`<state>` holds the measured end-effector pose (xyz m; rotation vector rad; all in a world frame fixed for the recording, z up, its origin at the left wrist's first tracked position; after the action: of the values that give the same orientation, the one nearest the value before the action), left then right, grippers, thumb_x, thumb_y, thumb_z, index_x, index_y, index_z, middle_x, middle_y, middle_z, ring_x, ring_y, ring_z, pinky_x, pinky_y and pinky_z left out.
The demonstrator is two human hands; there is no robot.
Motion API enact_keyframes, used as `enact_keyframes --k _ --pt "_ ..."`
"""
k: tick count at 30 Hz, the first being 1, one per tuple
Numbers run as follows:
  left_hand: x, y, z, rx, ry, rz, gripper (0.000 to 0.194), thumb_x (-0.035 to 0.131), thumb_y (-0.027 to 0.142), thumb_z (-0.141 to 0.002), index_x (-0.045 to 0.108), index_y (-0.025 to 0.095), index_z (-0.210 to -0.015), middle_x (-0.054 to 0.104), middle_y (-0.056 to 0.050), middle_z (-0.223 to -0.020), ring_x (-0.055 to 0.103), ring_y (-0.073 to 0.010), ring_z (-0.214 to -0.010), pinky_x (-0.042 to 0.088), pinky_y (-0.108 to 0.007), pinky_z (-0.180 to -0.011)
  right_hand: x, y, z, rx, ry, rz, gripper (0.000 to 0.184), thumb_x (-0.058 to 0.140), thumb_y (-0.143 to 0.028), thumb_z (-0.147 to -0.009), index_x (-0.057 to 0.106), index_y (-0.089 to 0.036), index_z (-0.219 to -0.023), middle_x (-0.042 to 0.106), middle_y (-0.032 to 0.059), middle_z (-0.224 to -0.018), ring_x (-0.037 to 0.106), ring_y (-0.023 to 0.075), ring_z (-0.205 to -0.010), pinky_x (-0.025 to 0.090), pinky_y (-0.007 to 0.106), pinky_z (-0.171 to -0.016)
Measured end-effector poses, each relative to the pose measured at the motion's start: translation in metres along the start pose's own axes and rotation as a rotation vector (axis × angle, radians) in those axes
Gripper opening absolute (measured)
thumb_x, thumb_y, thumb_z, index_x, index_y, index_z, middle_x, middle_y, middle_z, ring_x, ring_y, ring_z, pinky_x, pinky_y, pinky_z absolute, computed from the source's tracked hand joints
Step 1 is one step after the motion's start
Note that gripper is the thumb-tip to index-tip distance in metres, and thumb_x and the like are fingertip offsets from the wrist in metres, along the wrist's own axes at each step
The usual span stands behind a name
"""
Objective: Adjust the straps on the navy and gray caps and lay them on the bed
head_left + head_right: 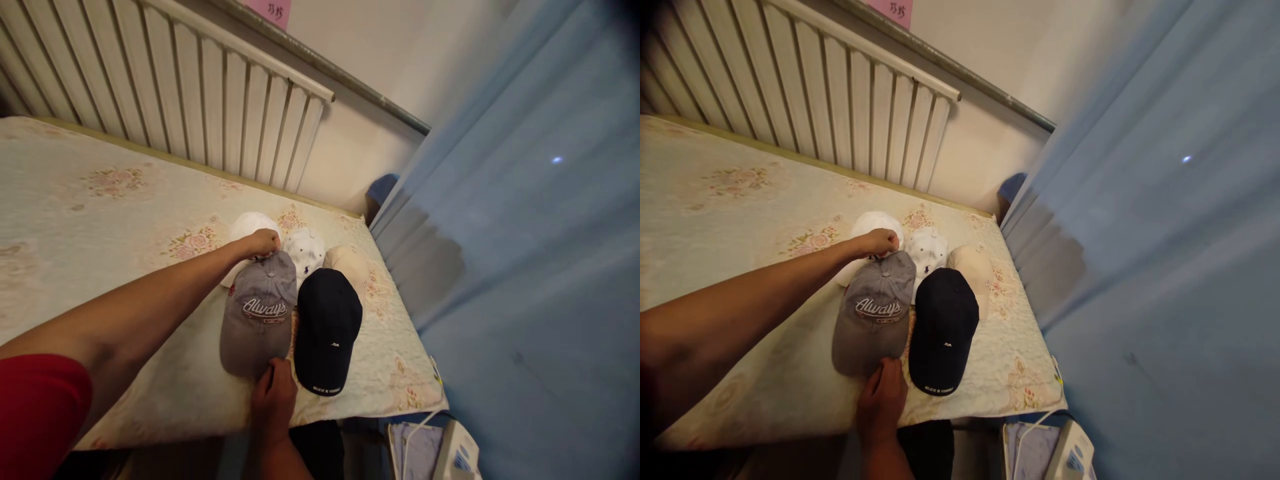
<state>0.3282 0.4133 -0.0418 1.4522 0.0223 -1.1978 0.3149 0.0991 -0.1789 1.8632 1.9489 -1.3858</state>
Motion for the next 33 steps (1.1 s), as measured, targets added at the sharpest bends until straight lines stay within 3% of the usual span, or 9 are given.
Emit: enact_keyframes --k 5,8,15,26,33 --pt "-0.002 0.014 0.033 0.085 -0.252 -0.036 0.014 0.059 0.014 -0.056 0.060 0.016 -0.070 0.053 0.001 -0.055 0.048 -0.0125 -0.052 0.038 -0.023 -0.052 0.000 -0.001 0.001 -0.003 -0.004 -0.006 0.023 0.037 -0.007 -0.086 0.056 -0.018 -0.093 0.060 0.0048 -0.077 0.060 0.0185 -0.072 0.045 0.029 -0.066" --pt "0.001 0.020 0.046 0.114 -0.323 -0.073 0.018 0.059 0.014 -0.052 0.060 0.016 -0.070 0.055 0.001 -0.058 0.049 -0.0133 -0.056 0.039 -0.024 -0.055 0.000 -0.001 0.001 -0.010 -0.003 0.003 0.023 0.037 -0.007 -0.086 0.057 -0.018 -0.092 0.060 0.0050 -0.076 0.060 0.0186 -0.072 0.045 0.028 -0.064" --pt "0.011 0.021 0.050 0.115 -0.345 -0.187 0.024 0.053 0.013 -0.046 0.059 0.017 -0.069 0.051 0.003 -0.056 0.047 -0.0149 -0.058 0.036 -0.026 -0.054 -0.001 -0.002 0.000 -0.019 -0.006 0.019 0.023 0.037 -0.007 -0.085 0.057 -0.017 -0.092 0.060 0.0056 -0.077 0.060 0.0191 -0.073 0.046 0.029 -0.065" --pt "0.016 0.017 0.052 0.143 -0.371 -0.257 0.029 0.054 0.016 -0.047 0.061 0.016 -0.075 0.059 -0.001 -0.069 0.051 -0.0174 -0.066 0.041 -0.027 -0.059 0.003 0.001 0.003 -0.001 -0.015 0.021 0.023 0.038 -0.007 -0.085 0.057 -0.018 -0.093 0.061 0.0055 -0.078 0.060 0.0192 -0.074 0.046 0.029 -0.066" --pt "0.013 0.021 0.048 0.162 -0.315 -0.298 0.031 0.052 0.014 -0.045 0.060 0.015 -0.076 0.058 -0.001 -0.068 0.051 -0.0167 -0.067 0.037 -0.026 -0.057 0.002 0.001 0.002 -0.004 -0.020 0.015 0.024 0.036 -0.007 -0.085 0.057 -0.017 -0.092 0.060 0.0063 -0.077 0.060 0.0199 -0.074 0.046 0.029 -0.066"
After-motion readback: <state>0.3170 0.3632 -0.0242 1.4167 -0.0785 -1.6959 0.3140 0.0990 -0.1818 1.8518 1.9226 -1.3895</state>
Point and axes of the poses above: each hand's wrist, its own z-axis away from the middle knuckle, its own x-axis out of the palm, y = z × x, the point moved 3 cm from there along -z, towards the middle knuckle
